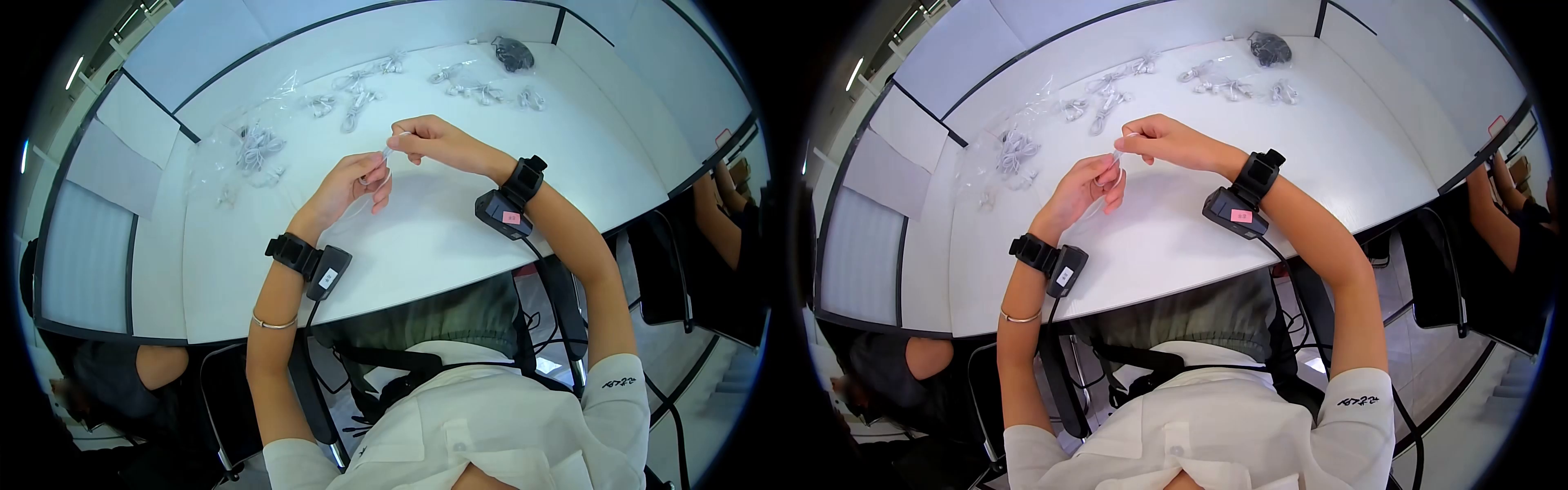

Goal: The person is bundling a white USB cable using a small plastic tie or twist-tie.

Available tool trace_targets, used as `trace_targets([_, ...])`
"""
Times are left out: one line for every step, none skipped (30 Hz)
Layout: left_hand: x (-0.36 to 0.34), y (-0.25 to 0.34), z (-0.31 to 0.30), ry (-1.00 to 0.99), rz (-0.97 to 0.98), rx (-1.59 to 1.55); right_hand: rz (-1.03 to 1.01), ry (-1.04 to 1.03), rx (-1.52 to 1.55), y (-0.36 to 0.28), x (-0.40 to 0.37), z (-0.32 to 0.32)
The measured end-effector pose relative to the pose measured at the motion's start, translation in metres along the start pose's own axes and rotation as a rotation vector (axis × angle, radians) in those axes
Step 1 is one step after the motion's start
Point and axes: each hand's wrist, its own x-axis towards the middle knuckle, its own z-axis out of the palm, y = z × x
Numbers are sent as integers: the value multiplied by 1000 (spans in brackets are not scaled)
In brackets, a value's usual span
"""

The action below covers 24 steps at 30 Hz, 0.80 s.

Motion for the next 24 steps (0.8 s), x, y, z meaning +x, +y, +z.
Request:
trace_targets([0, -1, 1, 21, 37, 12, -3, 2, -10, 0, 0, 0])
trace_targets([1, -4, 2, 43, 74, 24, -6, 4, -20, 0, 0, 0])
trace_targets([2, -6, 3, 64, 111, 35, -8, 6, -29, 0, 0, 1])
trace_targets([3, -7, 3, 74, 133, 58, -3, 11, -32, -2, -1, 1])
trace_targets([4, -6, 4, 84, 155, 81, 1, 14, -34, -6, -2, 1])
trace_targets([4, -7, 4, 94, 176, 105, 5, 18, -37, -7, -2, 1])
trace_targets([4, -7, 4, 92, 152, 83, 13, 21, -40, -8, -2, 2])
trace_targets([3, -7, 3, 90, 128, 62, 20, 26, -44, -8, -2, 3])
trace_targets([3, -7, 2, 86, 105, 41, 27, 31, -48, -8, -2, 3])
trace_targets([3, -6, 1, 90, 78, 29, 21, 33, -45, -7, -2, 3])
trace_targets([2, -5, -1, 94, 50, 18, 14, 36, -42, -6, -2, 4])
trace_targets([2, -4, -2, 99, 23, 7, 6, 38, -38, -6, -2, 4])
trace_targets([1, -3, -1, 113, 30, -1, -7, 40, -33, -7, -1, 5])
trace_targets([1, -3, 0, 126, 36, -8, -20, 42, -28, -9, -1, 5])
trace_targets([0, -3, 0, 139, 43, -17, -33, 45, -24, -10, -1, 6])
trace_targets([1, -2, 2, 138, 44, -9, -36, 48, -26, -10, -2, 5])
trace_targets([1, -2, 4, 139, 45, 0, -39, 51, -27, -9, -2, 5])
trace_targets([1, -1, 5, 139, 46, 8, -43, 53, -29, -9, -2, 5])
trace_targets([1, 0, 5, 142, 50, 13, -44, 59, -31, -9, -2, 4])
trace_targets([1, 1, 6, 145, 55, 16, -45, 64, -34, -8, -1, 4])
trace_targets([1, 1, 6, 148, 59, 19, -45, 69, -37, -8, -1, 4])
trace_targets([0, 1, 7, 150, 58, 18, -43, 70, -32, -7, -1, 4])
trace_targets([0, 1, 7, 153, 56, 17, -42, 71, -26, -7, -1, 4])
trace_targets([0, 1, 8, 156, 55, 18, -41, 72, -21, -7, -1, 4])
